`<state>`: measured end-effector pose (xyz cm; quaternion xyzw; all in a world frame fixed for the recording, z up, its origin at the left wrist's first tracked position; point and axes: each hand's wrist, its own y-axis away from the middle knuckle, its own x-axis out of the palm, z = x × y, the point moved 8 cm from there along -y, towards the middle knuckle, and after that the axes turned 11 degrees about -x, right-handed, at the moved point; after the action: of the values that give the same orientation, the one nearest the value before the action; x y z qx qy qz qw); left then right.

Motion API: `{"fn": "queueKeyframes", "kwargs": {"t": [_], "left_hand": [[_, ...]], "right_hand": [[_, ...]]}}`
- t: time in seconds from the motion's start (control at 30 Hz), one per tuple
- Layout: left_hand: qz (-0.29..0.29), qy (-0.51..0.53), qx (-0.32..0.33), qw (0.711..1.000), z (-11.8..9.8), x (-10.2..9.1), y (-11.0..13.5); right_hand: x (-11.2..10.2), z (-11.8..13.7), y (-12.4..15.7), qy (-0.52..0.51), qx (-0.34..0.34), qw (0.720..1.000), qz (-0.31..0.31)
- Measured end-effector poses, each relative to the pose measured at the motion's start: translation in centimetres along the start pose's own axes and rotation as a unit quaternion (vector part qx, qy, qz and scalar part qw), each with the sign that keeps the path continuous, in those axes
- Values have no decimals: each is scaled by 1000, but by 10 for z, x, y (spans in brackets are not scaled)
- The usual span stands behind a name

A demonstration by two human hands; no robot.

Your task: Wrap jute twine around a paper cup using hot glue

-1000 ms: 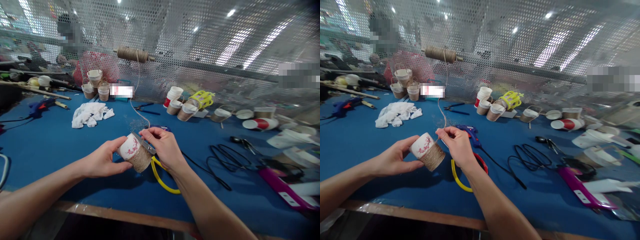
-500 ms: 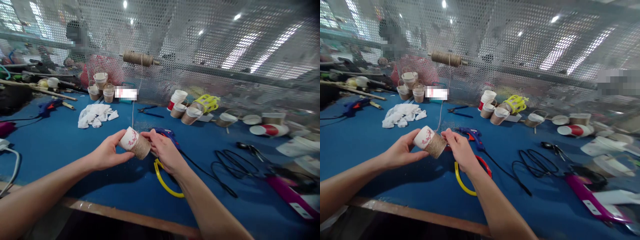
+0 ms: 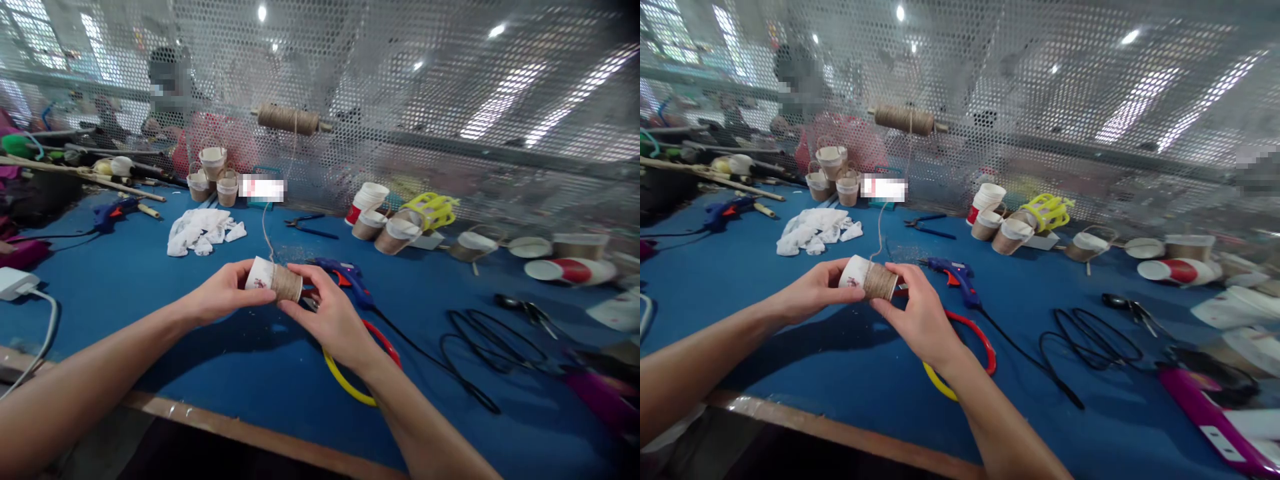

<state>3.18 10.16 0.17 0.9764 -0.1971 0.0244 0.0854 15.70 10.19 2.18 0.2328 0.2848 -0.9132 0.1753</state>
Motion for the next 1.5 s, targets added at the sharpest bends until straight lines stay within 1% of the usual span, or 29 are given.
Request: {"fn": "queueKeyframes", "kwargs": {"t": [0.07,0.13,0.37,0.47,0.57,0.77,1.0,1.2,1.5], "left_hand": [[0,21,-6,1000,1,-1,-1],[4,36,-10,999,2,-1,-1],[14,73,-23,997,4,-3,0],[7,82,-36,996,4,-3,0],[-7,91,-41,995,6,-4,-1],[-19,98,-48,994,11,-6,-3],[-22,114,-65,991,12,-5,-2],[-16,139,-101,985,13,-5,-1],[-50,141,-121,981,15,-7,-1]], "right_hand": [[0,3,1,33,-23,999,0],[1,4,1,37,-30,999,2],[3,2,2,16,-13,1000,9],[4,2,1,2,-6,1000,14],[5,2,2,13,-3,1000,19],[5,8,2,44,-29,998,27],[5,12,1,47,-26,998,32],[5,9,2,28,-16,999,37],[8,11,4,42,-42,997,43]]}}
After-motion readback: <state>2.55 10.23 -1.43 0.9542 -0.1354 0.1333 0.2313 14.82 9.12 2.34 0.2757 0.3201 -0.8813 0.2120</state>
